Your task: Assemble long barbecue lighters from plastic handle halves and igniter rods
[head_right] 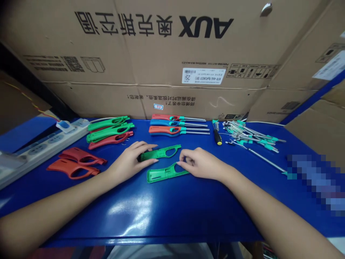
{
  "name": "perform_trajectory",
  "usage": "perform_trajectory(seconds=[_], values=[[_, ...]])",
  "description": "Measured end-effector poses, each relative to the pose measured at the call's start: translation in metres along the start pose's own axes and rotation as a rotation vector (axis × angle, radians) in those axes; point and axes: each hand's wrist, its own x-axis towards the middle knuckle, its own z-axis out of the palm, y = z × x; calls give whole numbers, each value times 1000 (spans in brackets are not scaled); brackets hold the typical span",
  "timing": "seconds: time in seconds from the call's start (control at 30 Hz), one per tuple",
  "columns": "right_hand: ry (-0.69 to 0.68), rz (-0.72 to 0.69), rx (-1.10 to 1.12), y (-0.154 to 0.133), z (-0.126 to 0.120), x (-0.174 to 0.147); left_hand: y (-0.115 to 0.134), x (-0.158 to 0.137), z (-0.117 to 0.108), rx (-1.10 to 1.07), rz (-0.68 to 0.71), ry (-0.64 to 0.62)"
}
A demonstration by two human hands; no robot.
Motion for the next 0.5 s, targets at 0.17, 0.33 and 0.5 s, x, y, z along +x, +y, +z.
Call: perform_trajectory(seconds=[0.17,0.33,0.5], values=[[144,-89,-434,-3,-4,1,4,0,-1,5,33,17],[312,246,-706,23,-48,-16,25,-5,-7,45,106,9],[439,611,-646,82,-96,-57,40,-14,-2,81,187,-163]])
